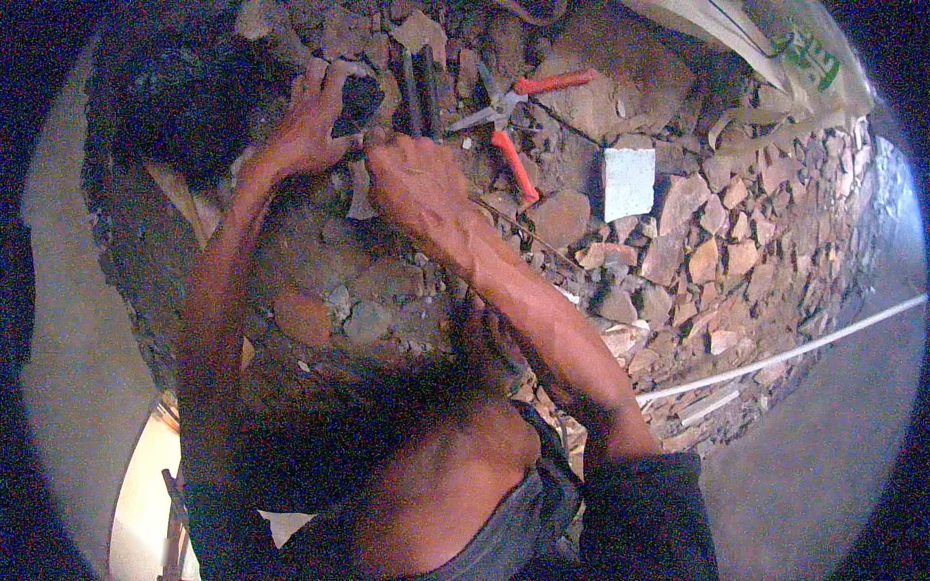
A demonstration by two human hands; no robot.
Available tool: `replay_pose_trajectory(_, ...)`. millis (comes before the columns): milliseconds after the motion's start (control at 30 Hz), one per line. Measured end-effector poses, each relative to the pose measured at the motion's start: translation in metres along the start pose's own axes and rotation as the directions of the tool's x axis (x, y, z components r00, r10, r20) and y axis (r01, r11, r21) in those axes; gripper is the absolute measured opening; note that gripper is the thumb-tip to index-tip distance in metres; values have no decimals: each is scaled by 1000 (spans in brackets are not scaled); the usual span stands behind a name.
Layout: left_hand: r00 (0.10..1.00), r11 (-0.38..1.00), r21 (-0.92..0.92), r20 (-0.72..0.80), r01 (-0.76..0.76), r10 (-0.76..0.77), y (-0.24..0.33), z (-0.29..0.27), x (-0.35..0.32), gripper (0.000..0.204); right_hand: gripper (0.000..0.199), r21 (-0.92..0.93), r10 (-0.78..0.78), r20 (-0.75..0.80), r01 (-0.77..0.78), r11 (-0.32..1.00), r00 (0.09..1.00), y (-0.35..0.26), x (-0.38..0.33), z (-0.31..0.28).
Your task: The person uses a hammer and pliers to modify a black plastic fitting, then rubs a dark rectangular object against a white wall. The person then uses pliers to cut a white pipe and inserts it into the fitting.
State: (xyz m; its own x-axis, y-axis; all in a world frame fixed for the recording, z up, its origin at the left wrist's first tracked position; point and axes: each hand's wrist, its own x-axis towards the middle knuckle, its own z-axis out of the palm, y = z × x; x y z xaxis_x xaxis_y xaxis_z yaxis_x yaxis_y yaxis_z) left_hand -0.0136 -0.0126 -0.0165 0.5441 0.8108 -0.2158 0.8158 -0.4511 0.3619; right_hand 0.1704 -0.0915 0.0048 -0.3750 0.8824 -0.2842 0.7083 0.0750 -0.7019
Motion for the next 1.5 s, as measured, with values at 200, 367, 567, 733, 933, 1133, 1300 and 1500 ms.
replay_pose_trajectory(200, 998, 1000, -8, 61, 4, -3, 2, -3, 2, 80, 28, -21, -19, -23, 18, 1000, 1000, -3, 4, 0)
replay_pose_trajectory(367, 999, 999, 33, 50, -7, 5, 3, -3, 5, 77, 22, 13, -148, -102, 150, 989, 984, -2, 11, -1)
replay_pose_trajectory(567, 992, 998, -1, 109, 58, -58, 7, -7, 6, 78, 20, -49, -120, -137, 114, 992, 983, -5, 3, 1)
replay_pose_trajectory(733, 984, 995, 13, 145, 103, -104, 20, -18, 2, 77, 20, -104, -104, -123, 92, 990, 987, -6, -1, 5)
replay_pose_trajectory(933, 992, 999, 26, 119, 48, -51, 4, -9, 4, 78, 25, -165, -156, -125, 135, 977, 980, -6, 10, 3)
replay_pose_trajectory(1133, 991, 997, 58, 116, 56, -63, 7, -9, 5, 83, 22, -153, -157, -92, 142, 978, 983, -8, 6, 2)
replay_pose_trajectory(1300, 989, 997, 11, 127, 79, -80, 13, -14, 4, 83, 20, -165, -166, -147, 141, 976, 975, -10, -7, -1)
replay_pose_trajectory(1500, 993, 999, 24, 108, 36, -39, 6, -15, 7, 84, 21, -217, -162, -94, 139, 966, 982, -16, -12, -10)
